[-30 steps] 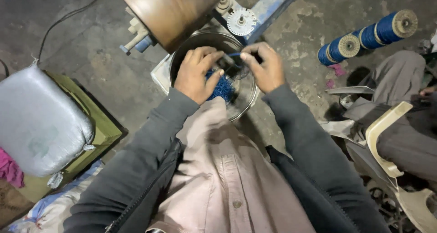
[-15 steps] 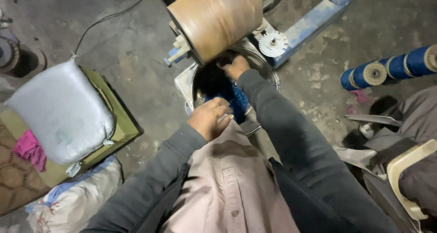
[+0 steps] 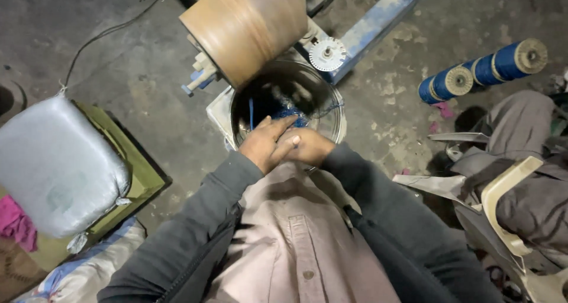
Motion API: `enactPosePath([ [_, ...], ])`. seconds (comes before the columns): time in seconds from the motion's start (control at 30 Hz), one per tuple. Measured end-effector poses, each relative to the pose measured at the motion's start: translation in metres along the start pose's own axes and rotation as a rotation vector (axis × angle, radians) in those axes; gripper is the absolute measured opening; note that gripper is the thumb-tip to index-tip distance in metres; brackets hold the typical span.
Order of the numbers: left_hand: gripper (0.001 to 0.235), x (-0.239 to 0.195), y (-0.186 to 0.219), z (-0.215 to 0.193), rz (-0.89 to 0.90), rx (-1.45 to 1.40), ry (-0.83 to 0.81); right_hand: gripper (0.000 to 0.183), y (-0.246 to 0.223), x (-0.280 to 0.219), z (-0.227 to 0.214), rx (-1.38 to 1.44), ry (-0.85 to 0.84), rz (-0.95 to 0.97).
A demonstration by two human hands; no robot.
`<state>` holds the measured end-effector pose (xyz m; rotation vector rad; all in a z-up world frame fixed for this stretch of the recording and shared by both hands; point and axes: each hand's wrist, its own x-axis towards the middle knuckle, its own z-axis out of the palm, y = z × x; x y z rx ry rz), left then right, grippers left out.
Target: Monitoring and managing wire production by handling spools on a rack and checking material in a processing machine.
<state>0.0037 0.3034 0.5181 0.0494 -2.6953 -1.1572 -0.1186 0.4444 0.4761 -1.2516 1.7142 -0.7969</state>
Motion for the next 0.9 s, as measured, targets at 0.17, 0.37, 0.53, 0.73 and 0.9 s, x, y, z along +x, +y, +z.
enactPosePath([
  [0.17,0.048,0.011,0.027,-0.01,-0.266,-0.229,-0.064,0.022,-0.061,-0.053,-0.058,0.562,0.406,0.325],
  [0.37,0.01,0.018,0.019,-0.016,-0.102,-0.23,0.21,0.013,-0.016,-0.081,-0.069,0.341,0.689,0.209],
  [0.53,0.008,0.017,0.029,-0.042,-0.1,-0.188,0.332,0.017,-0.028,-0.101,-0.091,0.357,0.82,0.116],
  [0.73,0.007,0.016,0.043,-0.052,-0.119,-0.205,0.423,0.019,-0.039,-0.106,-0.098,0.373,0.887,0.04],
  [0.9,0.009,0.016,0.047,-0.054,-0.114,-0.226,0.457,0.016,-0.051,-0.106,-0.1,0.333,0.889,0.073],
])
